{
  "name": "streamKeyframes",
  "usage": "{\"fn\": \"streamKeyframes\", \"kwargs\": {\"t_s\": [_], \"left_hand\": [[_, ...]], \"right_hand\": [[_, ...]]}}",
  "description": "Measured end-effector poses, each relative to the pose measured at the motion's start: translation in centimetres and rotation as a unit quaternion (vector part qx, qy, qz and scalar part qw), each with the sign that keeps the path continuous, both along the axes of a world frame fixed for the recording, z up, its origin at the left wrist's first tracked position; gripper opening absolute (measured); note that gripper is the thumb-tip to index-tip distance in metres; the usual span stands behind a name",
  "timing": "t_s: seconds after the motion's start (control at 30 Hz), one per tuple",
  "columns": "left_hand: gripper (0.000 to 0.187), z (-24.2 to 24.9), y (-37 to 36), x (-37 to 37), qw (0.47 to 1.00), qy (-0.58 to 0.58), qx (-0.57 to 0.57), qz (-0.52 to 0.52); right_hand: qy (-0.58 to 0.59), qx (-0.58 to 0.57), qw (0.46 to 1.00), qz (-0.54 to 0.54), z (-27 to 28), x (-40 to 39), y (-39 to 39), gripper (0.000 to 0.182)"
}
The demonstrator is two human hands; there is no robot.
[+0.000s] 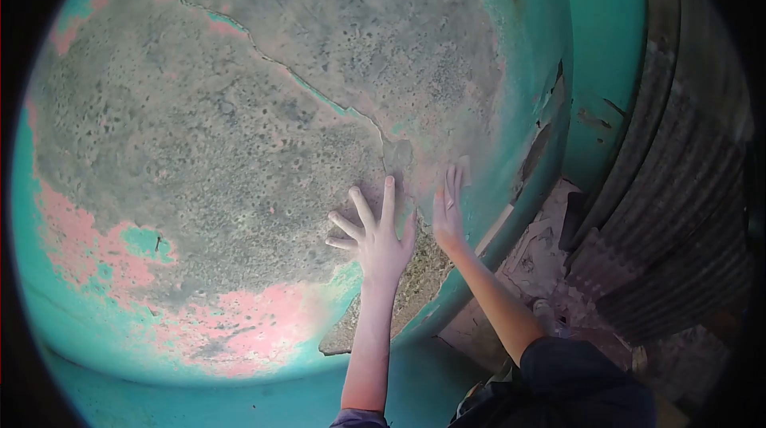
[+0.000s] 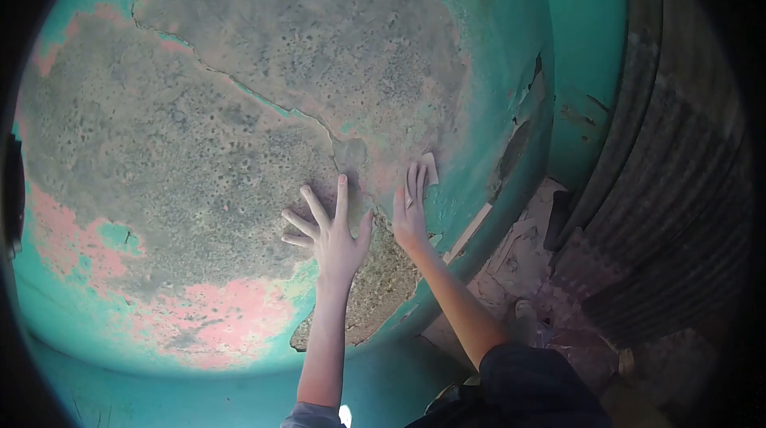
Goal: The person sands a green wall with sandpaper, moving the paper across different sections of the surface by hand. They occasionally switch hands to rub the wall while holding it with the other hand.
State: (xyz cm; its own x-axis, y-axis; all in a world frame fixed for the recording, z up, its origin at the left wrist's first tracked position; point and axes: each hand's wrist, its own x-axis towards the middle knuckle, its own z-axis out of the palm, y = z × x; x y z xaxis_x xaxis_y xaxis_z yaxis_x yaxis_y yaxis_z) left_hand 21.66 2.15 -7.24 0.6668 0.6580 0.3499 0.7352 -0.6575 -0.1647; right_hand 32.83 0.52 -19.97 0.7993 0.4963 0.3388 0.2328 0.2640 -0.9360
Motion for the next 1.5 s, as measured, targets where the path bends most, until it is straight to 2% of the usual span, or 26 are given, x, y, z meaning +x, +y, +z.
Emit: {"fn": "streamKeyframes", "kwargs": {"t_s": [0.1, 0.17, 0.23, 0.33, 0.47, 0.57, 0.63, 0.7, 0.8, 0.9, 0.97, 1.03, 1.17, 1.23, 1.27, 1.33, 1.5], "left_hand": [[0.079, -1.0, 1.0, 0.5, 1.0, 0.019, -0.001, 0.021], [0.081, -1.5, 1.4, 0.4, 0.998, 0.035, 0.046, 0.035], [0.081, -1.8, 1.6, 0.5, 0.998, 0.039, 0.044, 0.031], [0.081, -2.5, 1.7, 0.2, 0.994, 0.035, 0.104, 0.024], [0.082, -1.9, 1.4, 0.8, 0.996, 0.024, 0.075, 0.034], [0.084, -2.2, 1.3, 0.5, 0.997, 0.026, 0.057, 0.036], [0.078, -2.5, 1.5, 0.5, 0.994, -0.001, 0.108, 0.01], [0.078, -2.5, 1.4, 0.3, 0.995, -0.001, 0.101, 0.01], [0.082, -2.7, 1.5, 0.6, 0.995, 0.004, 0.094, 0.024], [0.087, -2.7, 1.5, 0.6, 0.995, 0.02, 0.087, 0.04], [0.087, -2.8, 1.5, 0.5, 0.995, 0.022, 0.082, 0.045], [0.087, -3.1, 1.7, 0.5, 0.993, 0.025, 0.112, 0.041], [0.086, -3.2, 1.4, 1.2, 0.996, 0.016, 0.077, 0.051], [0.086, -3.2, 0.8, 2.1, 0.997, -0.024, 0.052, 0.053], [0.086, -3.3, 0.6, 2.7, 0.997, -0.022, 0.051, 0.054], [0.083, -3.2, 0.1, 4.1, 0.994, -0.082, 0.068, 0.031], [0.078, -2.2, -0.6, 8.0, 0.995, -0.068, 0.067, -0.017]], "right_hand": [[-0.023, -0.043, 0.998, 0.035, -1.8, -5.4, -0.4, 0.063], [-0.024, -0.064, 0.997, 0.042, -2.1, -4.6, -0.9, 0.063], [-0.006, -0.026, 1.0, 0.009, -1.1, -1.4, -0.6, 0.062], [-0.009, -0.023, 0.999, -0.025, -1.4, 0.0, 0.6, 0.063], [-0.01, -0.06, 0.998, 0.02, -2.5, -5.5, -0.6, 0.062], [-0.028, -0.059, 0.998, -0.001, -2.0, -2.1, -0.5, 0.06], [0.005, -0.029, 0.999, -0.02, -1.1, 1.2, 0.1, 0.06], [0.003, 0.002, 0.999, -0.052, 0.0, 2.5, -0.2, 0.058], [0.003, -0.009, 1.0, -0.015, -1.4, -3.1, -1.1, 0.056], [-0.055, -0.063, 0.996, -0.001, -1.8, -1.2, -1.8, 0.057], [-0.042, -0.066, 0.997, -0.022, -1.8, 3.4, -0.3, 0.059], [0.028, 0.002, 0.998, -0.048, -1.8, 7.7, 0.6, 0.06], [0.036, 0.006, 0.998, -0.045, -2.0, 5.0, -0.8, 0.06], [0.009, -0.1, 0.994, 0.037, -2.9, 2.3, -1.9, 0.06], [0.011, -0.101, 0.994, 0.037, -3.2, 3.3, -1.8, 0.06], [0.035, -0.07, 0.997, 0.003, -2.2, 7.3, -1.5, 0.061], [0.042, -0.048, 0.997, -0.052, -2.1, 10.6, -0.9, 0.061]]}}
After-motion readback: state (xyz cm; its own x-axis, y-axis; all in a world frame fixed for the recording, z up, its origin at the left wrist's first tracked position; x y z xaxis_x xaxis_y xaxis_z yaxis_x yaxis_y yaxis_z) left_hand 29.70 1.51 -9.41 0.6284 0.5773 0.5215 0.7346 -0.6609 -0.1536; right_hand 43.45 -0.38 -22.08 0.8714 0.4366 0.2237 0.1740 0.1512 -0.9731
